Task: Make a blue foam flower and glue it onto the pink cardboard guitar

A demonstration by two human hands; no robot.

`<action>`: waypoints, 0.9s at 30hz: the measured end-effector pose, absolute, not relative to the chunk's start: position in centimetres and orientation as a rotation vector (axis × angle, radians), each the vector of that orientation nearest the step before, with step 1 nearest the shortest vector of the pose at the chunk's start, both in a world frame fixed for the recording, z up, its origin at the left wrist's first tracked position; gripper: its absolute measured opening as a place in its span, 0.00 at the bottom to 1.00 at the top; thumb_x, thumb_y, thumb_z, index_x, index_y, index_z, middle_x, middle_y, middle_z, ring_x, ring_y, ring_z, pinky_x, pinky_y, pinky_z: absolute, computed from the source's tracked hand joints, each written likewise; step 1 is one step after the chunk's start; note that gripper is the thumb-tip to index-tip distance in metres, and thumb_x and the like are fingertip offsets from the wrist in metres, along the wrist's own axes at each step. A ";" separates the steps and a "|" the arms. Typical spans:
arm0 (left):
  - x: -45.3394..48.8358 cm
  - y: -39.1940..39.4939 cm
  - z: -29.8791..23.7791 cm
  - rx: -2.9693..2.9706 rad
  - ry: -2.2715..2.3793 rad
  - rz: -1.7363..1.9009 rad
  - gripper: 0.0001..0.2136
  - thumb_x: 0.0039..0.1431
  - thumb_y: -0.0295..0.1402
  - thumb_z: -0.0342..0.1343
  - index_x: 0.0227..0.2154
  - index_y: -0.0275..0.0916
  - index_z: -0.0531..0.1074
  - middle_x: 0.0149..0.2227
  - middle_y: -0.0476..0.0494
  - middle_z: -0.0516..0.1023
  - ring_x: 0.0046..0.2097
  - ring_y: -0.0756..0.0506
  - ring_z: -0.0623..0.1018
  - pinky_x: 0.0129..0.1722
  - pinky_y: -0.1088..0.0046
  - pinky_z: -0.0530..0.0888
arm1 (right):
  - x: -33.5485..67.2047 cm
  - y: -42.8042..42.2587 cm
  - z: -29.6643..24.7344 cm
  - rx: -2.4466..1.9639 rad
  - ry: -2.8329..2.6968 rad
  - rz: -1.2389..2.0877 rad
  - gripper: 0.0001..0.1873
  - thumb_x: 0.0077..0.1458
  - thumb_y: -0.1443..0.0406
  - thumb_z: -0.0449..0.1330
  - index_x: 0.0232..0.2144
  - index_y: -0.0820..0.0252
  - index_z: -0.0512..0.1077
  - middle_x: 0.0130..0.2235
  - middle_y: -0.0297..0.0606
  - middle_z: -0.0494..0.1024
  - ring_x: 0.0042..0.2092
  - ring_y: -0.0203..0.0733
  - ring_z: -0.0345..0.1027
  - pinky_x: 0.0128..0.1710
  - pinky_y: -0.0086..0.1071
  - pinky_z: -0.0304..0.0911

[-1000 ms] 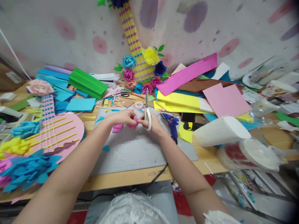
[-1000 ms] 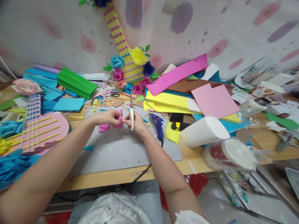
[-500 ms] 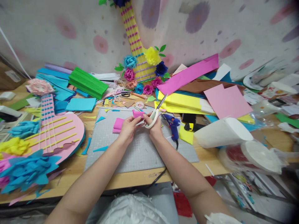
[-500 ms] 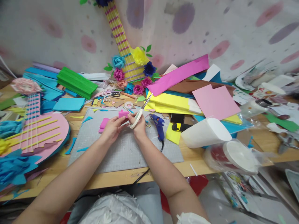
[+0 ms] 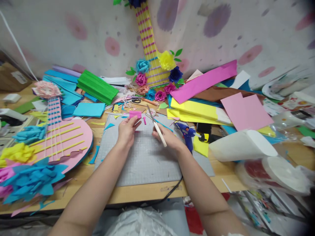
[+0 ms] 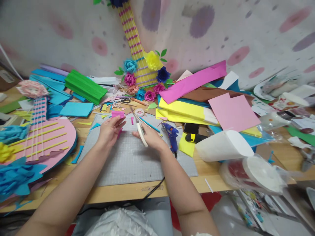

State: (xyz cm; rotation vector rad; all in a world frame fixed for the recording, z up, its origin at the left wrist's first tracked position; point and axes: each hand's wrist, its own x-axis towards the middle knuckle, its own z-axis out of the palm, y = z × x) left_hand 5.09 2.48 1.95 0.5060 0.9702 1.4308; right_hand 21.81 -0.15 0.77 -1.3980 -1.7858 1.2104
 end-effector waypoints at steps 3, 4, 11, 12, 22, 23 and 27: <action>4.2 2.8 2.2 0.508 0.965 1.451 0.08 0.35 0.29 0.64 0.22 0.35 0.71 0.25 0.51 0.76 0.33 0.52 0.76 0.43 0.69 0.72 | 22.0 -0.5 1.3 -1.424 -2.047 1.171 0.15 0.50 0.52 0.56 0.29 0.58 0.62 0.27 0.30 0.67 0.29 0.34 0.58 0.29 0.28 0.52; 4.1 2.7 2.3 0.512 0.962 1.452 0.08 0.35 0.29 0.64 0.22 0.35 0.72 0.25 0.51 0.76 0.33 0.52 0.76 0.44 0.70 0.71 | 21.8 -0.6 1.4 -1.413 -2.085 1.189 0.16 0.50 0.52 0.55 0.29 0.58 0.62 0.27 0.30 0.67 0.29 0.34 0.58 0.29 0.28 0.52; 5.1 1.6 2.0 0.508 0.919 1.390 0.07 0.34 0.28 0.65 0.20 0.35 0.72 0.23 0.50 0.76 0.29 0.53 0.75 0.43 0.72 0.72 | 20.8 -1.0 1.7 -1.436 -2.086 1.209 0.17 0.51 0.51 0.54 0.32 0.58 0.61 0.28 0.32 0.68 0.30 0.35 0.59 0.29 0.28 0.52; 5.2 1.5 2.0 0.507 0.916 1.387 0.07 0.34 0.28 0.65 0.20 0.34 0.73 0.23 0.50 0.76 0.29 0.53 0.75 0.42 0.72 0.72 | 20.8 -1.1 1.8 -1.448 -2.090 1.207 0.17 0.51 0.51 0.54 0.33 0.59 0.61 0.28 0.32 0.68 0.30 0.35 0.59 0.29 0.28 0.53; 5.0 1.7 2.3 0.450 0.876 1.399 0.07 0.35 0.27 0.65 0.21 0.34 0.74 0.24 0.48 0.77 0.30 0.52 0.76 0.41 0.72 0.72 | 20.8 -1.3 2.5 -1.528 -2.160 1.192 0.19 0.51 0.50 0.54 0.38 0.58 0.64 0.32 0.35 0.71 0.31 0.37 0.62 0.31 0.29 0.55; 5.1 1.7 2.3 0.453 0.880 1.396 0.07 0.35 0.27 0.65 0.21 0.34 0.74 0.24 0.48 0.77 0.29 0.52 0.76 0.42 0.71 0.72 | 20.8 -1.3 2.5 -1.535 -2.165 1.181 0.19 0.51 0.50 0.54 0.38 0.58 0.64 0.33 0.35 0.71 0.31 0.37 0.62 0.31 0.29 0.55; 5.3 1.6 2.1 0.490 0.903 1.385 0.07 0.34 0.27 0.65 0.20 0.34 0.74 0.23 0.49 0.77 0.29 0.53 0.75 0.41 0.72 0.72 | 20.7 -1.3 2.5 -1.524 -2.171 1.138 0.18 0.50 0.51 0.55 0.37 0.59 0.65 0.33 0.35 0.72 0.32 0.37 0.63 0.31 0.29 0.55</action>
